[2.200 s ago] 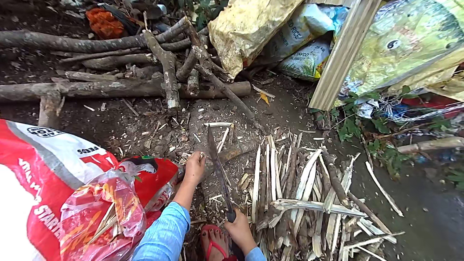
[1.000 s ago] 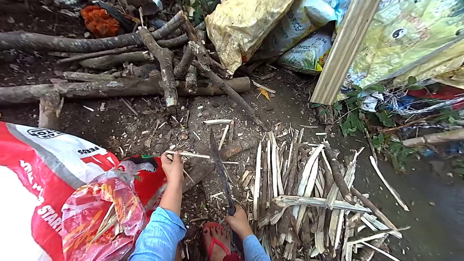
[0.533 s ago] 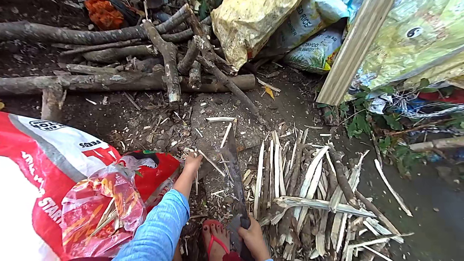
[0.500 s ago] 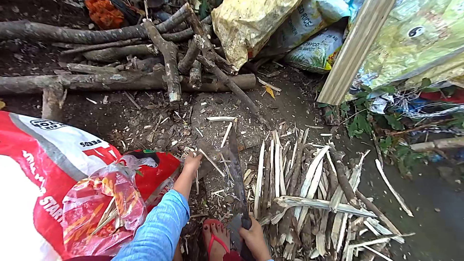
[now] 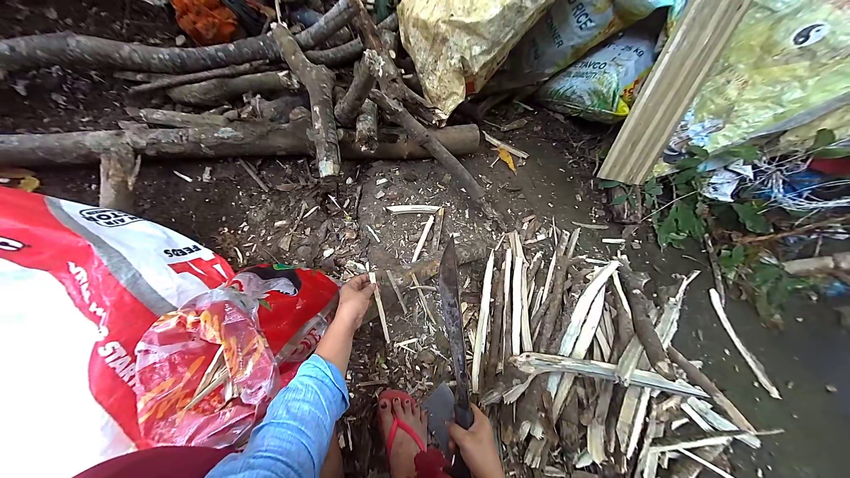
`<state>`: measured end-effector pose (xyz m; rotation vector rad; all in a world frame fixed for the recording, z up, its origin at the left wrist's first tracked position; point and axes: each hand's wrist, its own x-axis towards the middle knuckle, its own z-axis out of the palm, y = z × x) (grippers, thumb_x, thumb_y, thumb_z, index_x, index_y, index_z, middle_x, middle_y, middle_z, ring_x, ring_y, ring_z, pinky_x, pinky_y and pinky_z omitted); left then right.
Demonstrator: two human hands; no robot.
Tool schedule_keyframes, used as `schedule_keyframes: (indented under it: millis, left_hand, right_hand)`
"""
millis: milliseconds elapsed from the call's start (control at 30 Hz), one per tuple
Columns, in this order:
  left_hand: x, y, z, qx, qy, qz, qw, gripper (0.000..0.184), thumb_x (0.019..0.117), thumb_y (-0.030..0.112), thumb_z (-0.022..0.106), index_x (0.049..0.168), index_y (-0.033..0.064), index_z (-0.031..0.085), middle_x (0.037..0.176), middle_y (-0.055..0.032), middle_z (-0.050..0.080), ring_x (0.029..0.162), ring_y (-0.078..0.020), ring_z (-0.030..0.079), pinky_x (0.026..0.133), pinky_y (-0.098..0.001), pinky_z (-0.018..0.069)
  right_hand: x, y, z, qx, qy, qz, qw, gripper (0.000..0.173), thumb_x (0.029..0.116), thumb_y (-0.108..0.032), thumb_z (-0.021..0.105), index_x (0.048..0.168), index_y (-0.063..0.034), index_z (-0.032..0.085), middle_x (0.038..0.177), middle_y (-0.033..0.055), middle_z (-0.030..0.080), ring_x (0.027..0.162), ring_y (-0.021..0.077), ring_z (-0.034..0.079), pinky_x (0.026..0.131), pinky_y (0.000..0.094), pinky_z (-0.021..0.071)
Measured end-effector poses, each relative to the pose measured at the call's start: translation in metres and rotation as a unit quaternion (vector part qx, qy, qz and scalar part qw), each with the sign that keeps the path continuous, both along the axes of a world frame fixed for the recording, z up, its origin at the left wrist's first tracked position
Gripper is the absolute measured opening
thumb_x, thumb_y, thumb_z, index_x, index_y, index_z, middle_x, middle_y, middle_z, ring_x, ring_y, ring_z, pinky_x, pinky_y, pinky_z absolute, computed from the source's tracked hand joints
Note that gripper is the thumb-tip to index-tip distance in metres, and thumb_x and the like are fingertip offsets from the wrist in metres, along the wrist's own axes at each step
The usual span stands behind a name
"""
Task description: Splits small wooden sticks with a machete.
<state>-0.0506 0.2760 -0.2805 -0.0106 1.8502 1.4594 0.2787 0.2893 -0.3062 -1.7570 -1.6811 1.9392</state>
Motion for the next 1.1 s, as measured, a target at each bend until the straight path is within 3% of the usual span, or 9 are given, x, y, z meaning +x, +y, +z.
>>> schedule_keyframes:
  millis: [133,200,333,400,500,600,767,933,1100]
  left_hand:
    - [-0.001,0.002,0.000,0.012,0.047,-0.012,0.999,0.044,0.1037,-0.004,0.048,0.147,0.0000,0.044,0.119,-0.0177,0.062,0.095,-0.0183,0.064,0.080,-0.0328,0.0535]
    - [-0.003,0.000,0.001,0.010,0.076,0.013,0.997,0.039,0.1051,-0.001,0.048,0.144,-0.0019,0.048,0.118,-0.0179,0.063,0.093,-0.0170,0.062,0.081,-0.0322,0.0524]
    - [-0.006,-0.009,-0.003,0.037,0.082,0.151,0.984,0.045,0.1035,-0.003,0.052,0.147,-0.0041,0.039,0.112,-0.0209,0.062,0.086,-0.0205,0.065,0.075,-0.0366,0.0566]
    - [-0.005,-0.013,-0.002,0.057,0.075,0.214,0.972,0.052,0.1014,-0.007,0.051,0.150,-0.0035,0.033,0.122,-0.0260,0.056,0.093,-0.0266,0.066,0.079,-0.0405,0.0592]
    - [0.002,-0.020,-0.007,0.069,0.074,0.273,0.957,0.032,0.1000,-0.009,0.053,0.132,-0.0114,0.046,0.115,-0.0236,0.055,0.090,-0.0237,0.065,0.079,-0.0360,0.0594]
    - [0.014,-0.024,-0.005,0.080,0.048,0.297,0.950,0.022,0.1015,-0.006,0.055,0.122,-0.0119,0.049,0.104,-0.0193,0.059,0.081,-0.0181,0.066,0.075,-0.0310,0.0592]
    - [0.037,-0.027,-0.020,-0.021,0.069,0.164,0.984,0.018,0.0953,-0.004,0.065,0.109,-0.0128,0.056,0.090,-0.0175,0.065,0.072,-0.0186,0.064,0.071,-0.0329,0.0566]
    - [0.051,-0.019,-0.029,-0.151,0.094,-0.045,0.983,0.041,0.0957,0.006,0.070,0.131,-0.0064,0.054,0.112,-0.0217,0.070,0.098,-0.0286,0.069,0.088,-0.0452,0.0559]
    - [0.057,0.002,-0.032,-0.150,0.051,-0.095,0.983,0.042,0.1001,0.009,0.064,0.138,-0.0046,0.053,0.122,-0.0221,0.068,0.106,-0.0292,0.069,0.094,-0.0451,0.0547]
  right_hand:
    - [0.000,0.001,0.000,0.001,-0.013,0.012,1.000,0.035,0.0772,0.002,0.071,0.110,0.0075,0.060,0.072,0.0099,0.064,0.053,0.0156,0.061,0.056,0.0340,0.0567]
    - [0.000,-0.001,0.004,0.005,-0.013,0.019,1.000,0.036,0.0769,0.001,0.071,0.111,0.0078,0.060,0.071,0.0095,0.064,0.053,0.0154,0.061,0.057,0.0343,0.0567]
    - [-0.003,-0.005,0.013,0.012,-0.014,0.053,0.998,0.041,0.0768,-0.001,0.070,0.115,0.0095,0.060,0.074,0.0120,0.065,0.057,0.0185,0.063,0.060,0.0387,0.0572]
    - [-0.006,-0.006,0.019,0.025,-0.024,0.091,0.995,0.044,0.0763,-0.002,0.072,0.117,0.0106,0.061,0.079,0.0154,0.065,0.065,0.0222,0.064,0.066,0.0430,0.0566]
    - [-0.013,-0.007,0.026,0.052,-0.037,0.148,0.987,0.045,0.0773,-0.005,0.075,0.118,0.0116,0.064,0.086,0.0210,0.067,0.078,0.0287,0.065,0.077,0.0494,0.0541]
    - [-0.016,-0.010,0.027,0.067,-0.030,0.164,0.984,0.041,0.0775,-0.005,0.075,0.114,0.0115,0.065,0.084,0.0203,0.066,0.076,0.0279,0.064,0.075,0.0487,0.0534]
    - [-0.015,-0.010,0.023,0.051,-0.017,0.114,0.992,0.043,0.0758,-0.002,0.074,0.115,0.0115,0.064,0.083,0.0177,0.066,0.073,0.0242,0.064,0.073,0.0456,0.0544]
    - [-0.007,-0.010,0.021,0.026,-0.003,0.038,0.999,0.038,0.0761,0.004,0.070,0.112,0.0118,0.060,0.075,0.0121,0.065,0.059,0.0167,0.063,0.063,0.0368,0.0576]
    - [0.002,-0.009,0.015,0.018,-0.008,0.019,1.000,0.036,0.0770,0.005,0.070,0.111,0.0113,0.060,0.073,0.0106,0.065,0.056,0.0149,0.063,0.061,0.0346,0.0581]
